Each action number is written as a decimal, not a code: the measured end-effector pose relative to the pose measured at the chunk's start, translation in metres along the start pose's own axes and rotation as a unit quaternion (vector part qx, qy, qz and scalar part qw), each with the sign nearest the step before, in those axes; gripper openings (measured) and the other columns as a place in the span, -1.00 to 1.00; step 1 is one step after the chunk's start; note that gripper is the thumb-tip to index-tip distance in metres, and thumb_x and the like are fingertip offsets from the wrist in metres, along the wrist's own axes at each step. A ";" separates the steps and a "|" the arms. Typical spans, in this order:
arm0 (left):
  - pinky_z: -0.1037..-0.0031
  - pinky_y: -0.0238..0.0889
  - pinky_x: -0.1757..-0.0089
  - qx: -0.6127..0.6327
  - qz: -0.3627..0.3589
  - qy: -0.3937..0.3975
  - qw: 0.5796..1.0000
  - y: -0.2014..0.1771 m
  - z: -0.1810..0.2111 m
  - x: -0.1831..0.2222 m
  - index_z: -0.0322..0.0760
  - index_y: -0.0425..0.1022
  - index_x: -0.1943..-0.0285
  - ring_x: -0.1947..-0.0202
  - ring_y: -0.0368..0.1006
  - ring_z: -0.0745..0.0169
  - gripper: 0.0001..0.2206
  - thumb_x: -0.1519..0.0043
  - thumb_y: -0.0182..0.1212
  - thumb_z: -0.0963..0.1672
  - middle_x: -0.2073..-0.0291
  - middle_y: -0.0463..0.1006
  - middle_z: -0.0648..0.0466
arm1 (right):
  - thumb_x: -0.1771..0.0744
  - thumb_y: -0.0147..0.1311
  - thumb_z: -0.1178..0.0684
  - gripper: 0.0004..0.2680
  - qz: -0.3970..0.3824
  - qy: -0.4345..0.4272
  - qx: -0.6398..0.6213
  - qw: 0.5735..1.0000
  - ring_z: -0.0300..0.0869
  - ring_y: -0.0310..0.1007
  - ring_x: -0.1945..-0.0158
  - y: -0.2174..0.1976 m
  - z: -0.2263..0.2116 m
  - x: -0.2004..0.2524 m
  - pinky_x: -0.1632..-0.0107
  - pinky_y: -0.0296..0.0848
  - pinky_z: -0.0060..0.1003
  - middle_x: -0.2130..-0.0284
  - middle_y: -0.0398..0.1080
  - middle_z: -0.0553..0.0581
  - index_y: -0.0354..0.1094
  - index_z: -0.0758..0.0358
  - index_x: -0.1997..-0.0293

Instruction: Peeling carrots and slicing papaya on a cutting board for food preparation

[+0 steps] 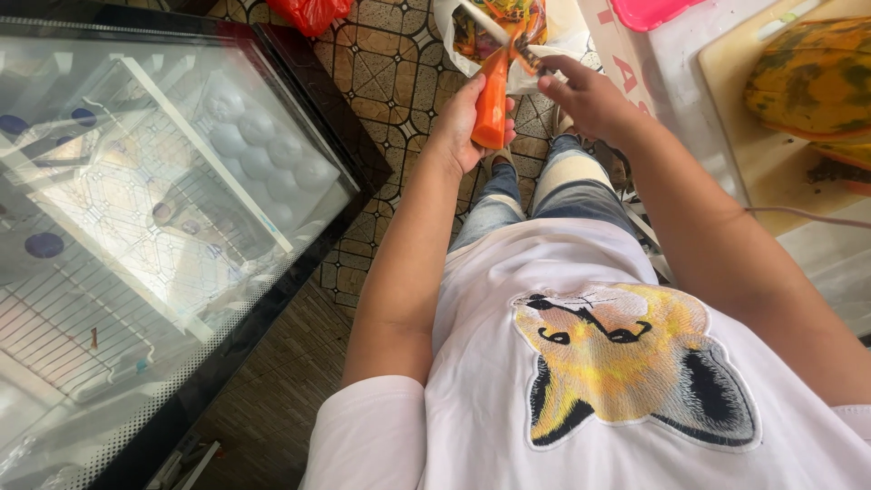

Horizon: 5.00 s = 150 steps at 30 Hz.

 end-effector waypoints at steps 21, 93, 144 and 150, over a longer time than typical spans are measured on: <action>0.39 0.35 0.05 -0.052 -0.009 0.312 0.949 -0.011 0.057 0.049 -0.14 0.41 -0.30 -0.02 0.45 0.19 -0.41 -0.08 0.42 0.02 -0.10 0.51 0.06 | -0.44 -0.19 -0.37 -0.66 -0.051 0.139 -0.290 0.945 -0.26 -0.11 0.62 -0.006 0.035 -0.039 0.56 -0.05 -0.35 0.50 0.02 0.03 0.20 0.07 -0.09; 0.40 0.56 0.31 0.041 -0.072 0.101 0.991 -0.034 -0.031 0.033 -0.01 0.36 -0.29 0.27 0.52 0.07 -0.59 -0.40 0.01 0.14 0.09 0.47 -0.13 | -0.45 -0.17 -0.32 -0.59 -0.133 -0.005 -0.364 0.922 -0.26 0.12 0.76 0.080 -0.009 0.005 0.74 0.18 -0.38 0.44 0.13 0.02 0.00 0.15 -0.32; 0.39 0.25 0.29 0.215 -0.066 0.106 0.969 -0.011 0.015 -0.005 -0.06 0.45 0.16 0.39 0.36 0.29 -0.64 -0.15 0.21 0.16 0.41 0.45 0.15 | -0.41 -0.20 -0.37 -0.52 0.112 -0.359 0.295 0.878 0.22 0.38 0.48 0.038 -0.078 0.109 0.48 0.36 0.12 0.27 0.28 0.13 -0.01 -0.25 -0.56; 0.35 0.29 0.20 0.196 -0.051 0.147 0.968 -0.003 0.022 0.025 0.03 0.47 -0.01 0.28 0.40 0.26 -0.59 -0.20 0.12 0.21 0.28 0.48 0.15 | -0.42 -0.20 -0.37 -0.54 0.145 -0.338 0.328 0.870 0.26 0.38 0.53 0.035 -0.079 0.108 0.56 0.36 0.18 0.24 0.29 0.13 0.02 -0.28 -0.54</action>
Point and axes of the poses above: each hand's wrist, its own x-axis away from the middle knuckle, its own y-axis out of the palm, z = x × y, the point moved 8 cm from there along -x, towards the middle knuckle
